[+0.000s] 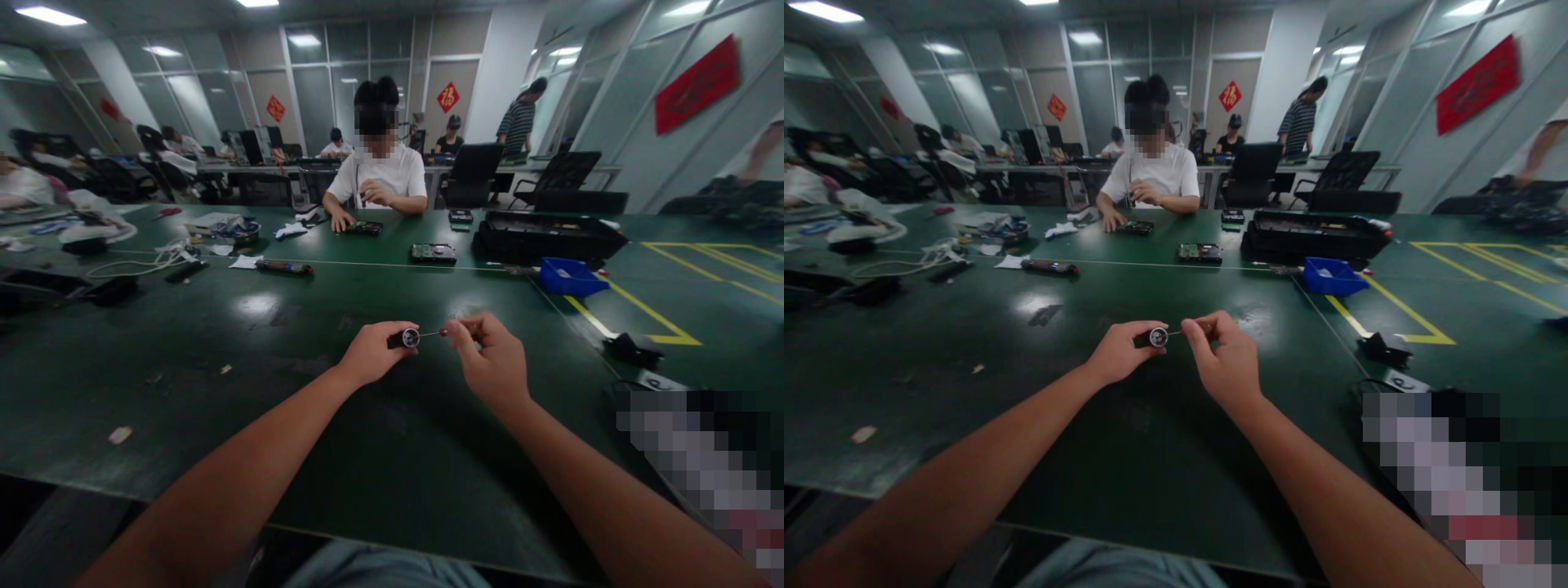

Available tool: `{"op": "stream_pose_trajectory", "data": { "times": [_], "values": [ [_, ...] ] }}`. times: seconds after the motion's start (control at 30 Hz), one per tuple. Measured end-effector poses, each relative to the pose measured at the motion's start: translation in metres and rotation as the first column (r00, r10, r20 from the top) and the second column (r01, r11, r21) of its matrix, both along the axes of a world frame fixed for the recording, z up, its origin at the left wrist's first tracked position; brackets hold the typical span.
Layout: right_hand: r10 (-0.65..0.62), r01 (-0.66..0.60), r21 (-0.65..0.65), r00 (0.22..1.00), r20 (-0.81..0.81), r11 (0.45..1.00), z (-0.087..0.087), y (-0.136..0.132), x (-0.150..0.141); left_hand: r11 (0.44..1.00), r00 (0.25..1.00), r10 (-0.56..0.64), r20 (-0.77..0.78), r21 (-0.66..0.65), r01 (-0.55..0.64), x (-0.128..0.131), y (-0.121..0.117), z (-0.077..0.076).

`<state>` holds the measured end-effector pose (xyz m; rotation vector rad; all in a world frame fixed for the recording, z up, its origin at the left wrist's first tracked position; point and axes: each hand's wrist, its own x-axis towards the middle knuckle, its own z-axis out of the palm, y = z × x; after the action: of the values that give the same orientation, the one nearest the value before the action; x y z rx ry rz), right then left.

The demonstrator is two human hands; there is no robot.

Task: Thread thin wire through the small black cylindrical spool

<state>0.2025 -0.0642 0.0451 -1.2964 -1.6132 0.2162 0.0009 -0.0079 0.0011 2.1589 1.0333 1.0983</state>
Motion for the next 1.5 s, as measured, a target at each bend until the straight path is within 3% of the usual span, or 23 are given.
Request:
{"op": "stream_pose_trajectory", "data": {
  "times": [0.13, 0.3, 0.53, 0.67, 0.87, 0.97, 1.1, 1.3, 1.37, 1.5],
  "values": [
    [-0.053, 0.050, 0.037, 0.994, 0.093, 0.998, 0.000, -0.001, 0.002, 1.000, 1.000, 0.000, -0.003, -0.005, 0.000, 0.000, 0.001, -0.002],
    [-0.032, 0.022, 0.065, 0.988, 0.150, 0.998, -0.002, -0.001, 0.003, 1.000, 1.000, 0.004, 0.009, -0.017, -0.004, -0.001, 0.000, -0.001],
    [0.127, -0.151, 0.084, 0.963, 0.238, 0.985, 0.003, -0.003, 0.003, 1.000, 1.000, -0.006, -0.001, -0.003, 0.006, -0.001, -0.001, 0.000],
    [0.180, -0.193, 0.054, 0.965, 0.192, 0.980, 0.003, -0.003, 0.003, 1.000, 1.000, 0.006, -0.012, -0.007, -0.006, -0.001, 0.000, -0.001],
    [0.114, -0.117, 0.010, 0.980, 0.163, 0.993, 0.005, -0.005, 0.001, 1.000, 1.000, -0.003, -0.012, 0.009, 0.004, -0.001, 0.001, -0.003],
    [0.140, -0.144, 0.017, 0.977, 0.163, 0.989, 0.002, -0.005, 0.001, 1.000, 1.000, 0.010, -0.007, -0.006, -0.010, -0.001, 0.001, -0.001],
    [0.200, -0.200, 0.040, 0.980, -0.007, 0.979, -0.006, -0.001, 0.004, 0.999, 0.999, 0.034, 0.003, -0.012, -0.034, 0.000, -0.001, 0.002],
    [0.163, -0.195, -0.061, 0.926, -0.341, 0.979, -0.008, 0.009, 0.002, 1.000, 1.000, -0.021, -0.008, -0.001, 0.021, 0.000, -0.002, 0.001],
    [0.124, -0.191, -0.102, 0.880, -0.457, 0.976, -0.010, 0.015, 0.003, 1.000, 1.000, -0.030, -0.005, -0.002, 0.030, 0.000, -0.002, 0.001],
    [0.040, -0.244, -0.197, 0.719, -0.693, 0.950, -0.017, 0.026, 0.006, 0.999, 0.999, -0.034, -0.005, -0.014, 0.033, -0.001, -0.003, 0.002]
  ]
}}
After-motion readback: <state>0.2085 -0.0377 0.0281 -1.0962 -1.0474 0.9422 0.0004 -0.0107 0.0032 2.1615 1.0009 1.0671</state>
